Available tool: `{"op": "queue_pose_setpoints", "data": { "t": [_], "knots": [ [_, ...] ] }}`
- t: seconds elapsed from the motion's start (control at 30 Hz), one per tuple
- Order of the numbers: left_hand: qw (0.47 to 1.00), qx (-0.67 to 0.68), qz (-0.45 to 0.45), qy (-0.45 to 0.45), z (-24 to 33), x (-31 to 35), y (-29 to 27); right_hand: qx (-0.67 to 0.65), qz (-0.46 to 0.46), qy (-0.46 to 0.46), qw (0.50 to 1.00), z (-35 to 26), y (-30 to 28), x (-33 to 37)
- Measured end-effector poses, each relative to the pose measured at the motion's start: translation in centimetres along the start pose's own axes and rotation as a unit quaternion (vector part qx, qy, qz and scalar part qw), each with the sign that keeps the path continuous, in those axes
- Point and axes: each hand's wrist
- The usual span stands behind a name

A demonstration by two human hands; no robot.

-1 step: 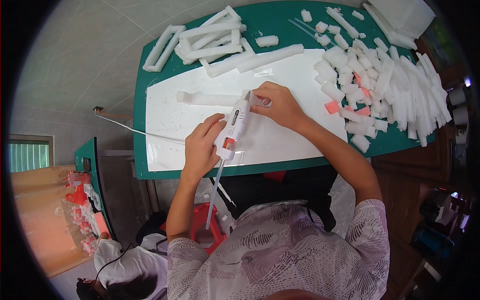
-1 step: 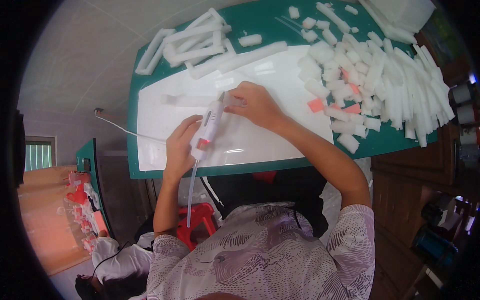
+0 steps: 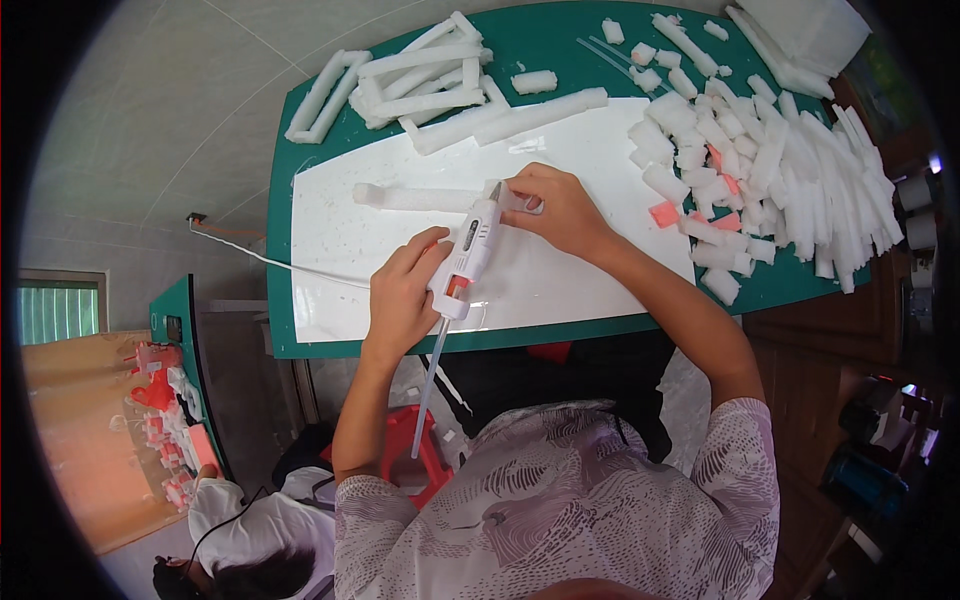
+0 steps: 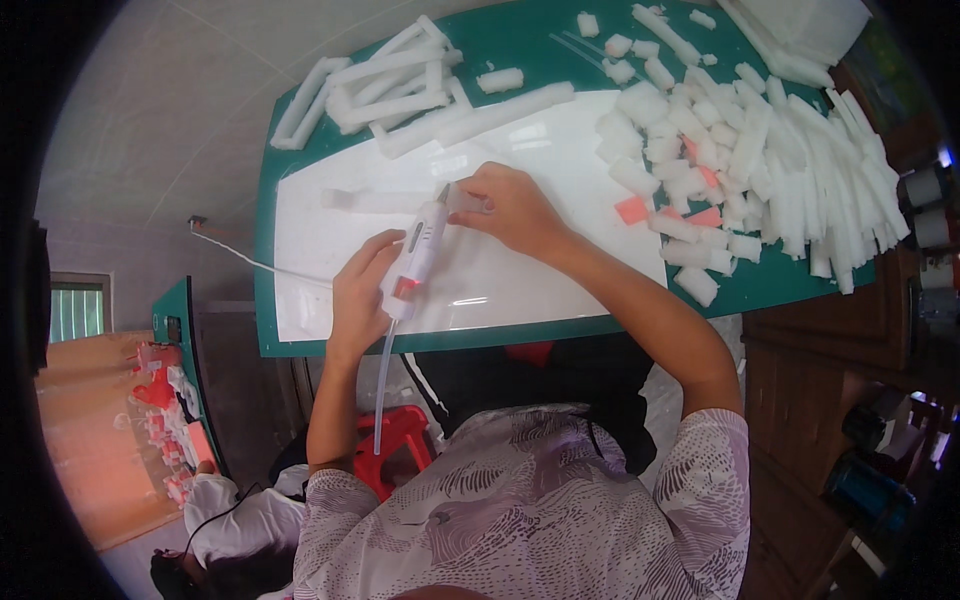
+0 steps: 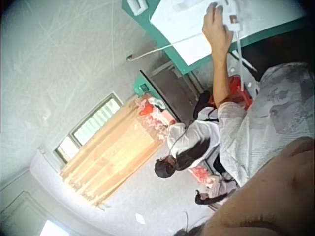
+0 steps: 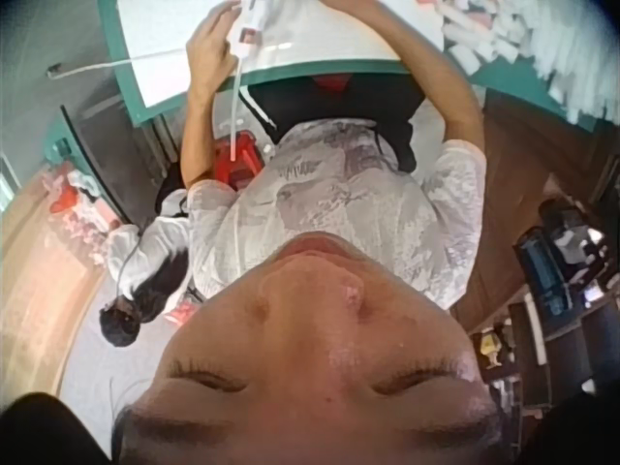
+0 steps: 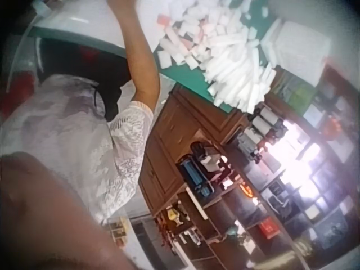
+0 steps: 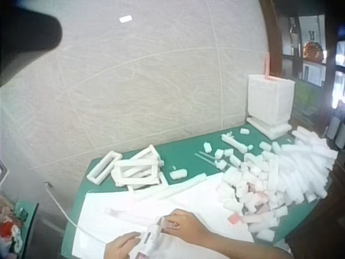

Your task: The person assembles foam pieces by applying glue with a glue gun, attaches the foam strips together by hand on a board, and selects additional foam pieces from a pile.

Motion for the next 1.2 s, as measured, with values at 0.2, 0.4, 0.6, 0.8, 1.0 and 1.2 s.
{"op": "queue_pose_setpoints", "data": {
  "t": [0.2,0.4,0.6,0.8,1.0,1.2],
  "knots": [
    [1.0,0.021,-0.016,-0.012,0.02,-0.19,-0.11,-0.011,0.002,0.003,1.0,-0.05,-0.02,0.02],
    [0.998,0.053,-0.016,-0.023,-0.07,-0.2,0.14,-0.005,0.0,0.002,1.0,-0.08,-0.08,0.0],
    [0.993,0.108,-0.01,-0.037,-0.11,-0.29,0.08,-0.006,0.002,0.011,1.0,-0.19,-0.18,0.03],
    [0.989,0.139,-0.003,-0.042,-0.18,-0.13,0.32,-0.011,0.005,0.006,1.0,0.27,-0.01,0.04],
    [0.988,0.144,0.026,-0.04,-0.22,0.01,0.63,-0.016,0.006,0.009,1.0,0.09,-0.07,0.03],
    [0.99,0.136,0.023,-0.039,-0.24,-0.16,0.73,-0.017,0.009,0.003,1.0,0.26,0.01,0.07]
  ]
}}
Point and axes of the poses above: each hand's wrist, its own x-axis away from the middle knuckle, its own y-axis out of the palm, z = x × y, and after that the axes turned 1 degree about -z, right-handed
